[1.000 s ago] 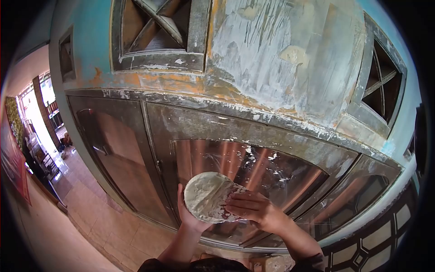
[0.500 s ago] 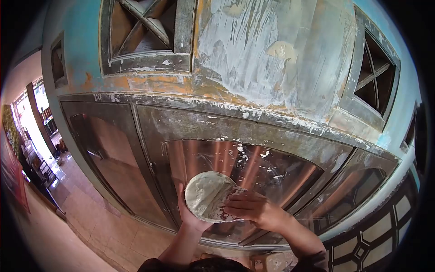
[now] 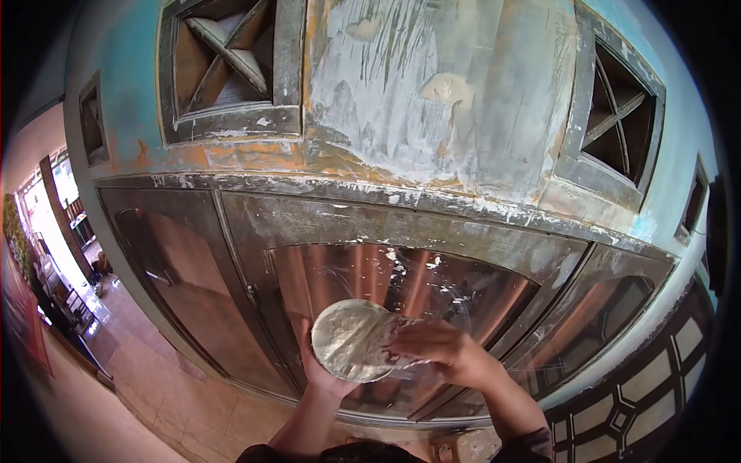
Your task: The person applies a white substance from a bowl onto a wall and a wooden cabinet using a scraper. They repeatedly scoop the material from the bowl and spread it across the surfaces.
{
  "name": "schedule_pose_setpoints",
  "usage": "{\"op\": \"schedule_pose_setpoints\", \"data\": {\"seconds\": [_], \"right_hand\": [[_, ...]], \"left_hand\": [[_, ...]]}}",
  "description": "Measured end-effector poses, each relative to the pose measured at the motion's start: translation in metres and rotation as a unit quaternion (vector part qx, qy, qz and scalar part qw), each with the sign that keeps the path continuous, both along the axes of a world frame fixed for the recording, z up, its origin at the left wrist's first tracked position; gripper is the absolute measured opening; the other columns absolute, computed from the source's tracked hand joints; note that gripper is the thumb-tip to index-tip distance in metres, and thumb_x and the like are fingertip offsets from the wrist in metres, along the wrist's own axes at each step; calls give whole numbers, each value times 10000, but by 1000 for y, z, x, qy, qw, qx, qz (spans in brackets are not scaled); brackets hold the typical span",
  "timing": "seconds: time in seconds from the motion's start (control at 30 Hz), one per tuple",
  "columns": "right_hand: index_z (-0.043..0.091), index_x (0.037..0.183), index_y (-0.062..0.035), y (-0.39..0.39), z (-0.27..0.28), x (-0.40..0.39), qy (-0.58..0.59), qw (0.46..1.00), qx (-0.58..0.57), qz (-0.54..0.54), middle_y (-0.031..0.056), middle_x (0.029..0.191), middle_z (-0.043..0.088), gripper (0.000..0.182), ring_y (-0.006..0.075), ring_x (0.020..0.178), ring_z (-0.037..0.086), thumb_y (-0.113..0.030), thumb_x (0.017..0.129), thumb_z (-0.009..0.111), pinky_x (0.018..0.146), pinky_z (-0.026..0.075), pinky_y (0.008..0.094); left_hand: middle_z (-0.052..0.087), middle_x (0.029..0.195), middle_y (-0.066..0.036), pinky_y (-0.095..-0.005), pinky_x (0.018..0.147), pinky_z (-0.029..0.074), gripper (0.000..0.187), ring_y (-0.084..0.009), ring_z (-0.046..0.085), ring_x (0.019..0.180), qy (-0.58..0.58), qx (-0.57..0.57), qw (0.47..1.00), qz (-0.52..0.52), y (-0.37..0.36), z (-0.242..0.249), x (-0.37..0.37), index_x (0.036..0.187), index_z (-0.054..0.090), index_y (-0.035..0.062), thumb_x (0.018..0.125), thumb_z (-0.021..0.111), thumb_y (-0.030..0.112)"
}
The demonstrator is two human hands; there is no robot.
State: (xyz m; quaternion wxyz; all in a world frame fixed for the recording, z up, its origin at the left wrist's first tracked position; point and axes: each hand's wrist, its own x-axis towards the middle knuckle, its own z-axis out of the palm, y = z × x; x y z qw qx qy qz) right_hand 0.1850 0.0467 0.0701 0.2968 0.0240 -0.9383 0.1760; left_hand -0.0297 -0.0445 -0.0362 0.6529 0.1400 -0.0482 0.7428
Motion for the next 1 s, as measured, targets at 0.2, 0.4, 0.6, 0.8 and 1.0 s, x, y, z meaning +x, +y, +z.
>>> {"op": "schedule_pose_setpoints", "data": {"seconds": [0.2,0.4,0.6,0.8,1.0], "right_hand": [[691,1080,-24,12,-41,13,196,845,-492,-72,83,1033,722,185,208,942,694,61,963,576,823,547,358],[631,1199,-17,4,-41,18,300,625,-719,51,99,1175,682,228,215,1058,665,6,984,558,912,539,380],[548,1308,20,2,-43,39,401,642,-649,75,133,1233,667,347,251,1150,655,10,961,545,992,534,408],[584,1216,67,15,-27,102,534,803,-183,-189,157,1182,663,263,262,1091,656,72,954,555,1006,510,384],[613,1267,44,55,39,162,387,745,330,-431,306,1343,581,401,468,1285,551,136,892,505,1079,452,507]], "left_hand": [[436,1519,-230,-625,1130,348,835,-449,445,1369,-22,28,999,-32,8,-8,15,1494,429,39,978,325,687],[483,1486,-208,-605,1133,354,853,-413,476,1349,8,-18,998,-54,14,-7,38,1470,456,35,966,327,711],[474,1495,-205,-619,1131,350,842,-427,462,1356,-4,-14,997,-80,20,-15,51,1478,447,39,966,348,699],[451,1519,-194,-647,1131,331,825,-433,434,1376,1,6,995,-98,20,-12,61,1478,454,55,967,349,695],[474,1505,-188,-661,1126,328,827,-434,445,1368,38,-57,996,-50,34,-9,70,1476,466,68,960,351,704]]}}
